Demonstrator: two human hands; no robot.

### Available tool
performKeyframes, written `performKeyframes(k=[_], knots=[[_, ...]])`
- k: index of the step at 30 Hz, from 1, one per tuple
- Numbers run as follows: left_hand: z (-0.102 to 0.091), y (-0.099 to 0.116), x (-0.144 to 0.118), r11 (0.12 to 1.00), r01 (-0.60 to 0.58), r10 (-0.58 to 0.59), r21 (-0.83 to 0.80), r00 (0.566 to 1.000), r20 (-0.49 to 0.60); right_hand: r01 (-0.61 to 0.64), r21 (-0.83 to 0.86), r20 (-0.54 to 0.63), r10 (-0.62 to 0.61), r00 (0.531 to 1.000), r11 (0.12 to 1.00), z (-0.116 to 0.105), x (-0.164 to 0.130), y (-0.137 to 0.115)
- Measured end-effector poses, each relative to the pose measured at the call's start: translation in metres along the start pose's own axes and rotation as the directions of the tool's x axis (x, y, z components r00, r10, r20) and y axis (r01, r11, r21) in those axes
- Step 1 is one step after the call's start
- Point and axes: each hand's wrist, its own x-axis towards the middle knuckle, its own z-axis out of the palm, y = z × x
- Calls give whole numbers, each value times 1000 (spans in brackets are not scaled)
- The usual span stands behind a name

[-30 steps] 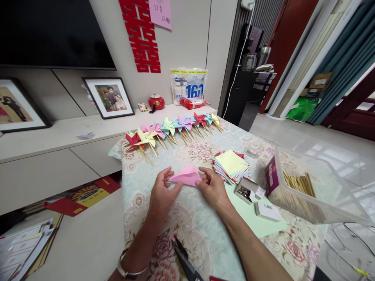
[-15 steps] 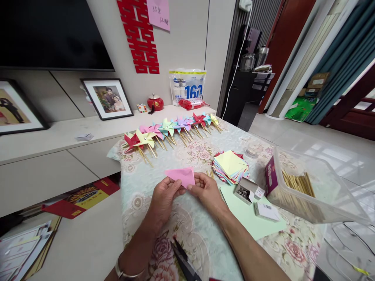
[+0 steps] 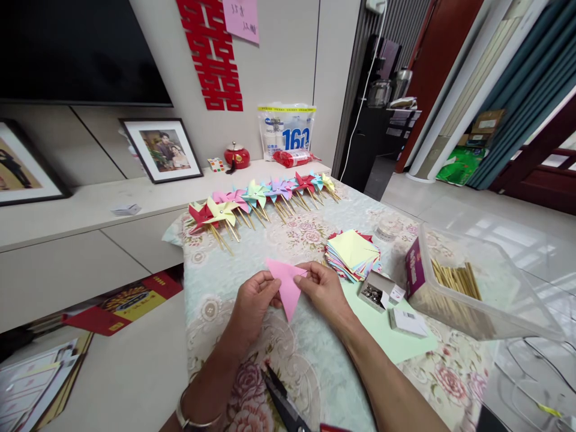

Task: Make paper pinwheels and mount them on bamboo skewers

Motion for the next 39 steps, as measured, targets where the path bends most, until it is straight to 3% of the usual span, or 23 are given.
performKeyframes(k=[5, 10, 14, 18, 26, 35, 39], knots=[[-2, 0, 1, 999, 19, -21, -42, 999, -47, 240, -106, 66, -234, 970, 965, -11, -2, -9], [-4, -3, 2, 991, 67, -70, -120, 997, -20, 536, -421, 329, -428, 842, 731, -17, -1, -8], [-3, -3, 1, 989, 91, -89, -114, 996, 19, 605, -495, 365, -483, 796, 623, -16, 1, -1], [-2, -2, -1, 991, 119, -117, -69, 993, 32, 593, -491, 334, -491, 805, 638, -16, 1, -2], [-1, -2, -1, 997, 73, -71, -12, 990, 118, 427, -489, 239, -354, 904, 760, -12, -1, -10], [0, -8, 4, 999, -14, 12, 48, 999, 39, 333, -550, 219, -253, 942, 766, -10, -2, -11], [-1, -11, 5, 997, 9, -9, 75, 1000, -6, 236, -429, 143, -192, 971, 872, -6, -2, -9]])
